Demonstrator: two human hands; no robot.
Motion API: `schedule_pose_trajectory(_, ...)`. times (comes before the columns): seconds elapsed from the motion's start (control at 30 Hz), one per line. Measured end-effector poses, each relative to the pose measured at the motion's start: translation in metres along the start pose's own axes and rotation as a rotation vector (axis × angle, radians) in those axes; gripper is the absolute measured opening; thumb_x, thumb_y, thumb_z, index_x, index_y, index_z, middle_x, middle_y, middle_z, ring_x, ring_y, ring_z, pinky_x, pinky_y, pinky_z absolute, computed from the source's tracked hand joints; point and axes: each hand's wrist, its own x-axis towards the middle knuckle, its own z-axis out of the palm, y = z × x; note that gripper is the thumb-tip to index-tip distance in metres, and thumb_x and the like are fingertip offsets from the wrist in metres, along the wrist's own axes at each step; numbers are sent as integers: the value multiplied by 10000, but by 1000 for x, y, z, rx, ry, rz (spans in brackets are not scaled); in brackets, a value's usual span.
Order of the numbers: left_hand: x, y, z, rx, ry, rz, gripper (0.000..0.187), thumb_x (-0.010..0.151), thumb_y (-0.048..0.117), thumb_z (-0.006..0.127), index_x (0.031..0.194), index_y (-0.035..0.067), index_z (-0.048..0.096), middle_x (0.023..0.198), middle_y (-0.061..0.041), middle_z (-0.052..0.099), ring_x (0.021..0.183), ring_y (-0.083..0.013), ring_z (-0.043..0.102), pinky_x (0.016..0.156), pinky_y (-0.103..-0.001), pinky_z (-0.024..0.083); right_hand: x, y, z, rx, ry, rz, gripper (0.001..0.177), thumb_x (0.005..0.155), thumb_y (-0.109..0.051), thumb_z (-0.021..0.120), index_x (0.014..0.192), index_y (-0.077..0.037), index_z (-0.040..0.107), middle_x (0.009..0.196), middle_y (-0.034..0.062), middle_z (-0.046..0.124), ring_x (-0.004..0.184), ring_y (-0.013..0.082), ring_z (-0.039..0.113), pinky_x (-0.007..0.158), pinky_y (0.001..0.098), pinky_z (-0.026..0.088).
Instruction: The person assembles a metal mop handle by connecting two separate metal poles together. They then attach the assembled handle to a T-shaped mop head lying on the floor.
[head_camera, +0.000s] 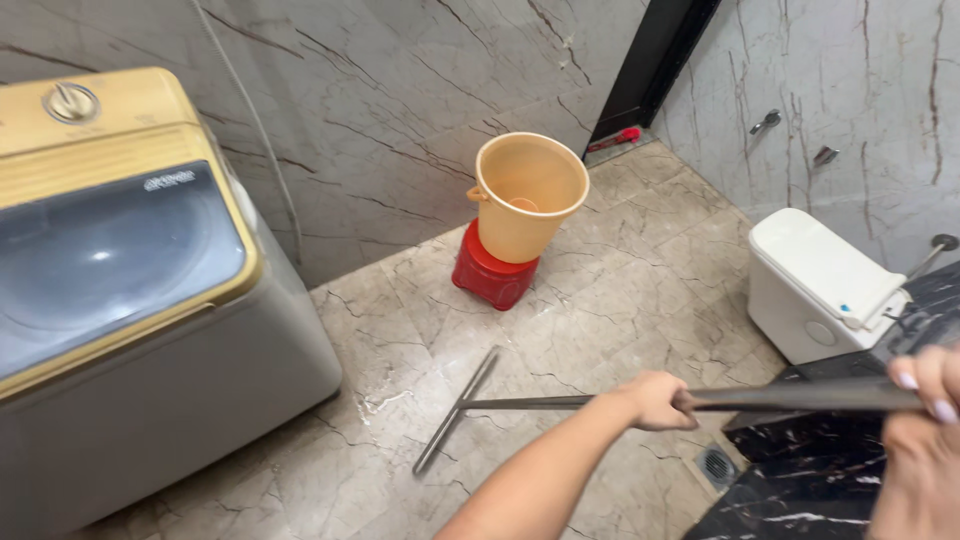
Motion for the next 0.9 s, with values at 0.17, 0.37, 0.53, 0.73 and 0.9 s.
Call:
schedule_pose_trajectory(0.17, -63, -27, -88, 66, 129, -140, 377, 841, 441, 754, 987, 93, 741, 858, -121, 753, 801, -286, 730, 726, -401, 555, 68, 70, 180, -241, 237, 180, 518, 1080, -247, 521, 602, -203, 324, 482, -46, 241, 468, 112, 219, 577, 307, 276)
schedule_pose_trajectory(0.37, -142, -41, -146, 51, 358, -527, 306, 800, 435, 760, 919, 154, 730, 941, -28, 774, 953, -226, 695, 1040, -516, 413, 62, 155, 279, -251, 272, 271, 465, 972, -260, 517, 567, -230, 290, 471, -45, 217, 424, 116, 181, 520, 316, 268)
schedule_pose_trajectory(0.53, -140, -62, -151, 146, 513, -566, 171, 827, 314, 750, 898, 159, 746, 996, -55, 764, 1087, -293, 668, 1227, -651, 92, 70, 185, 284, -234, 193, 368, 475, 990, -246, 513, 573, -226, 286, 477, -48, 215, 429, 116, 187, 531, 320, 282)
schedule_pose_trajectory(0.73, -107, -84, -114, -106, 565, -540, 166, 751, 208, 739, 917, 218, 736, 964, -42, 774, 1096, -283, 674, 1194, -709, 71, 82, 162, 254, -369, 286, 538, 510, 1036, -245, 485, 564, -226, 290, 466, -52, 217, 431, 115, 191, 607, 332, 343)
schedule_pose_trajectory(0.9, -52, -71, -56, -117, 491, -453, 138, 742, 196, 723, 876, 169, 715, 975, -43, 775, 1077, -298, 691, 1129, -774, 162, 93, 111, 159, -422, 279, 546, 512, 1073, -255, 457, 582, -246, 314, 487, -71, 234, 460, 104, 201, 725, 326, 392)
